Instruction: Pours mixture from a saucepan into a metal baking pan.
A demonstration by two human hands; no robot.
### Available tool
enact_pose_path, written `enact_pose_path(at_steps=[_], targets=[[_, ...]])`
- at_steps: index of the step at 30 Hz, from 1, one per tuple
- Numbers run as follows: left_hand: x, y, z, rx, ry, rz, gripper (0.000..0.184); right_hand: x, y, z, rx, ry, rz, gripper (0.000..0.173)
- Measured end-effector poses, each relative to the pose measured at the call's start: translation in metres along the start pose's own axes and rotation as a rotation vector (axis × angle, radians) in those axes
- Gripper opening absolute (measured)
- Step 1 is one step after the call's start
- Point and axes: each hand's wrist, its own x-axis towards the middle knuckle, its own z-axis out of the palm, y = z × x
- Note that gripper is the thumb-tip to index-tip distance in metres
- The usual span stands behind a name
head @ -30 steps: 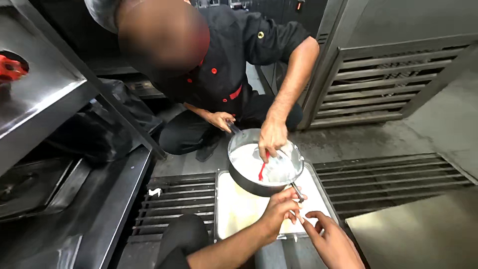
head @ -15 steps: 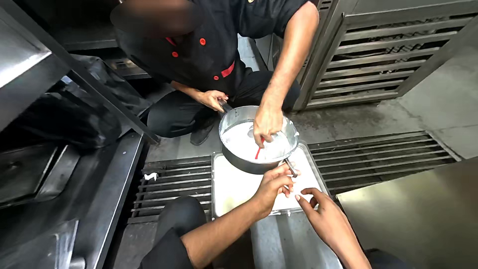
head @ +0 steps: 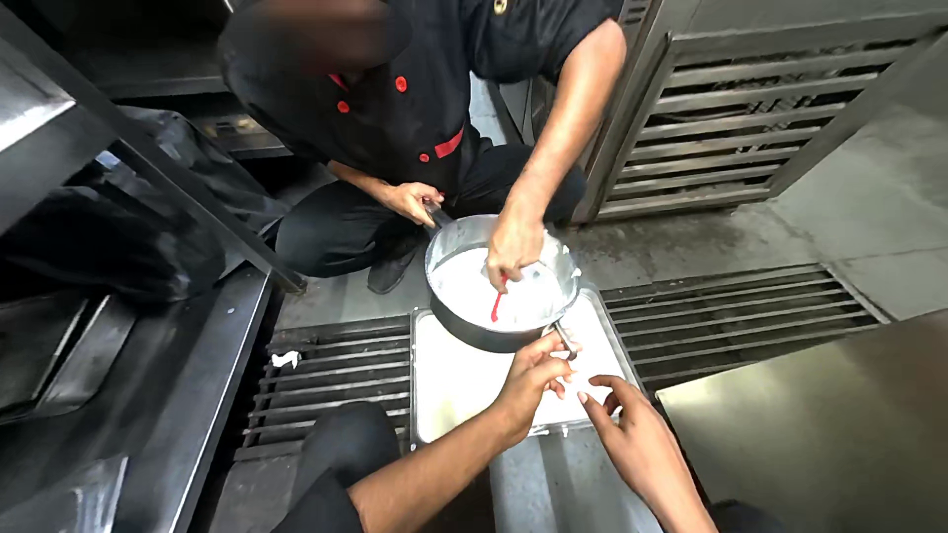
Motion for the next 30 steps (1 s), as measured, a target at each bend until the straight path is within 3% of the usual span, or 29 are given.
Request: enact_pose_path(at_steps=[5,11,18,23,30], targets=[[-0.001,-0.003,-0.004,0.015,0.021,-0.033,0.048,0.001,-0.001,0.002,0.034,0.010,-0.033,0.038],[0.001,0.004,-0.001,0.097,-0.063,0.045,0.051,0.004,-0.005,0.006,0.067,0.030,-0.045,0.039],[0.001,-0.004,-0.005,0.025,-0.016,-0.022,0.046,0.001,-0.004,0.006,0.079,0.036,-0.033,0.040],[-0.002,0.006,0.001,0.020,-0.071,0.044,0.054,0.002,-0.006,0.006,0.087,0.071,-0.056,0.041],[-0.004,-0.003,0.002,-0.034,-0.048,0.004,0.044,-0.003,0.001,0.005,0.070,0.040,-0.053,0.040]])
